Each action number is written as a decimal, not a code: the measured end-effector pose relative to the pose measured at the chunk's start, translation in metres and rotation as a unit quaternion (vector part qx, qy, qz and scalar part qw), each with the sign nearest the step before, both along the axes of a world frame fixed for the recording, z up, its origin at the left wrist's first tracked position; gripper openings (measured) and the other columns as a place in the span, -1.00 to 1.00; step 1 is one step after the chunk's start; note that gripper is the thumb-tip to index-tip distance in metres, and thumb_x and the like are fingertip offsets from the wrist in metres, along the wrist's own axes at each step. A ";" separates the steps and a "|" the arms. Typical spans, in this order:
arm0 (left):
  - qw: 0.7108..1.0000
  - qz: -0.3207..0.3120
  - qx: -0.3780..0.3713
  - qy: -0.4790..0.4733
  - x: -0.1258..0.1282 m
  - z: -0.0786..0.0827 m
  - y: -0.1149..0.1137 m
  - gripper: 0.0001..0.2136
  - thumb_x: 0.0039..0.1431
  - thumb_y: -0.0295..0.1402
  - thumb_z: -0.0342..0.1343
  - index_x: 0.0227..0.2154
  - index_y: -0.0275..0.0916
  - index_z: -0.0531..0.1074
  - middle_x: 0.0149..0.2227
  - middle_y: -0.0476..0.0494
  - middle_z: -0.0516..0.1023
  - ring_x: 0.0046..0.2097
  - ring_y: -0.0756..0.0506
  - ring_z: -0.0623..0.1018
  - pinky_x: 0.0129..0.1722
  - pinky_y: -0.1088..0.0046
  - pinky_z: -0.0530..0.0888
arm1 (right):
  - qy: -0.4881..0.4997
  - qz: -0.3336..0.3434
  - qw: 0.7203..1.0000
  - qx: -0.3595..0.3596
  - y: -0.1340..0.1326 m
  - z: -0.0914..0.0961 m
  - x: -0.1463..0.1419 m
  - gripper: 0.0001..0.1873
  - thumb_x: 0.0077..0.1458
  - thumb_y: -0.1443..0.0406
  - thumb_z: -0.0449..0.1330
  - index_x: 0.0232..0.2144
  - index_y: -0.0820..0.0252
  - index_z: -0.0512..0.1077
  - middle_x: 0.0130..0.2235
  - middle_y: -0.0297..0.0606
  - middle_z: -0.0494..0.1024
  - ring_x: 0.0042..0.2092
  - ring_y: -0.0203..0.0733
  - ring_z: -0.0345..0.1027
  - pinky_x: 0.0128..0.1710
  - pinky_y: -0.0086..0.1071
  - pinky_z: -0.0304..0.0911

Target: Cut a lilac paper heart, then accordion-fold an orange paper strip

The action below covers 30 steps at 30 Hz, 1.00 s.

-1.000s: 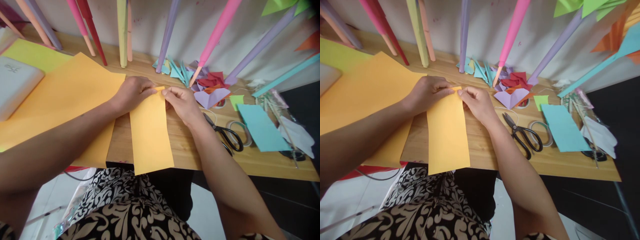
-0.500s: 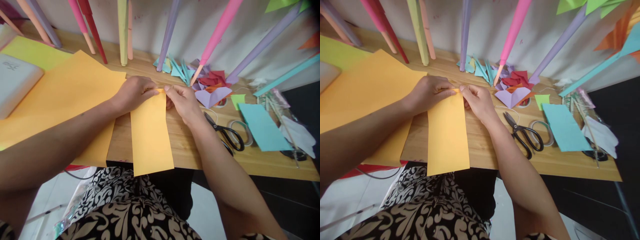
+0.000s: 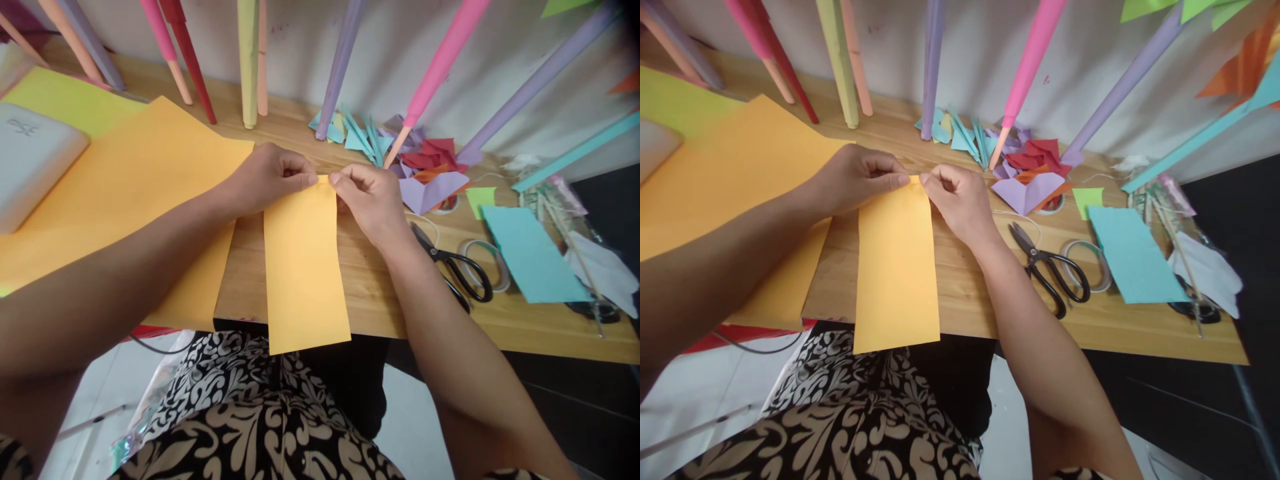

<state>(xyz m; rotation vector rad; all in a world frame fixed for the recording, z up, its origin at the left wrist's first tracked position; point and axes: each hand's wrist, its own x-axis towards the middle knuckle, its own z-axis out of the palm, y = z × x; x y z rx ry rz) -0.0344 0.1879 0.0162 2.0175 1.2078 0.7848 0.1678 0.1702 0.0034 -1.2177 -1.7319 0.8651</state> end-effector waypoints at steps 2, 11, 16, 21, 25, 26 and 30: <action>1.000 0.000 -0.010 -0.004 -0.001 0.001 0.001 -0.78 0.17 -0.21 0.12 -0.43 -0.28 0.50 -0.51 -0.01 0.40 -0.38 0.00 0.39 -0.41 0.52 0.29 | -0.011 -0.002 1.000 0.004 -0.001 0.003 0.000 -0.69 0.19 0.23 0.20 -0.59 0.14 0.35 -0.56 -0.43 0.29 -0.46 -0.33 0.22 -0.43 -0.39 0.12; 1.000 -0.002 -0.009 0.006 -0.001 -0.002 0.000 -0.77 0.13 -0.22 0.12 -0.45 -0.30 0.51 -0.50 -0.02 0.42 -0.39 0.00 0.37 -0.41 0.50 0.29 | -0.006 0.014 1.000 -0.007 0.001 0.005 -0.001 -0.75 0.14 0.20 0.24 -0.55 0.13 0.40 -0.55 -0.43 0.35 -0.47 -0.34 0.20 -0.46 -0.40 0.10; 1.000 -0.005 -0.015 0.000 -0.004 0.000 0.004 -0.79 0.13 -0.24 0.14 -0.45 -0.29 0.51 -0.52 0.00 0.40 -0.39 0.01 0.38 -0.40 0.50 0.30 | 0.000 0.000 1.000 0.007 0.005 0.000 0.001 -0.78 0.10 0.25 0.26 -0.56 0.14 0.41 -0.56 -0.44 0.34 -0.49 -0.36 0.18 -0.48 -0.40 0.09; 1.000 0.019 -0.020 -0.004 -0.016 -0.001 0.014 -0.81 0.16 -0.24 0.15 -0.42 -0.27 0.50 -0.52 0.00 0.40 -0.32 -0.02 0.38 -0.33 0.45 0.33 | 0.040 -0.029 0.999 0.009 0.011 -0.004 0.010 -0.80 0.12 0.22 0.25 -0.52 0.12 0.44 -0.55 -0.44 0.37 -0.49 -0.35 0.22 -0.47 -0.41 0.15; 0.998 0.053 -0.020 -0.007 -0.023 -0.006 0.020 -0.79 0.16 -0.21 0.15 -0.44 -0.25 0.47 -0.53 0.00 0.37 -0.37 -0.01 0.35 -0.40 0.44 0.26 | 0.051 -0.040 0.998 -0.001 0.012 -0.004 0.013 -0.82 0.09 0.25 0.25 -0.53 0.13 0.44 -0.58 -0.44 0.37 -0.51 -0.36 0.23 -0.49 -0.42 0.15; 0.998 0.057 -0.019 -0.008 -0.024 -0.007 0.020 -0.79 0.16 -0.21 0.15 -0.45 -0.25 0.46 -0.54 -0.01 0.36 -0.39 0.00 0.34 -0.42 0.44 0.24 | 0.050 -0.036 0.998 -0.005 0.013 -0.004 0.013 -0.82 0.09 0.26 0.25 -0.54 0.13 0.45 -0.58 -0.45 0.37 -0.51 -0.36 0.23 -0.49 -0.42 0.16; 0.999 0.041 -0.001 -0.009 -0.022 -0.007 0.020 -0.80 0.12 -0.21 0.16 -0.49 -0.23 0.44 -0.56 -0.01 0.35 -0.42 -0.02 0.35 -0.45 0.44 0.22 | 0.042 -0.003 0.999 0.004 0.012 -0.004 0.012 -0.85 0.10 0.23 0.25 -0.48 0.13 0.50 -0.48 -0.41 0.49 -0.43 -0.32 0.33 -0.40 -0.39 0.25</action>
